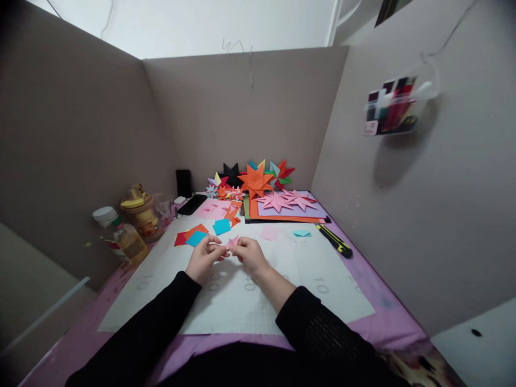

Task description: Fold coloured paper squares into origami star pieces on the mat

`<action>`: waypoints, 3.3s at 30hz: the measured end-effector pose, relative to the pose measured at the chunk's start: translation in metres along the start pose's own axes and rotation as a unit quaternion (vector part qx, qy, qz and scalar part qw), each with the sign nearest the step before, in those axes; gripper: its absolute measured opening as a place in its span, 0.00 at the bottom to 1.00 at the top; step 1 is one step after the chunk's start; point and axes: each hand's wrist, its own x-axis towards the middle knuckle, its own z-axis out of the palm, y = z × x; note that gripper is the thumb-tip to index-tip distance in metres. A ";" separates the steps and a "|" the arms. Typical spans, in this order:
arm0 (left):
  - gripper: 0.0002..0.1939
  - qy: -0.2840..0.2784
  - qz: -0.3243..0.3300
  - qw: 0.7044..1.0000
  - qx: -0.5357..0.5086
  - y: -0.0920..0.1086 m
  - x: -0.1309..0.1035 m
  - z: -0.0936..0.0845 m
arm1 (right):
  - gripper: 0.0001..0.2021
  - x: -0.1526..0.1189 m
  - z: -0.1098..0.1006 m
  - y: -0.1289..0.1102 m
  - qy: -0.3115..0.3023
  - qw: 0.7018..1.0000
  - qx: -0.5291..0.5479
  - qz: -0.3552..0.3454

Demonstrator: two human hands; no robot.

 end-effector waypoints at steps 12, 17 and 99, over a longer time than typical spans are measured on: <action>0.11 0.003 0.062 0.990 0.125 -0.002 0.004 -0.006 | 0.12 -0.007 0.001 -0.008 -0.064 0.985 -0.148 -0.063; 0.10 0.009 0.056 0.993 0.099 0.002 0.003 -0.006 | 0.10 -0.006 -0.001 -0.007 -0.073 0.988 -0.119 -0.062; 0.12 0.004 0.044 0.995 0.088 0.001 0.005 -0.006 | 0.06 -0.006 0.000 -0.013 -0.006 0.985 -0.131 -0.109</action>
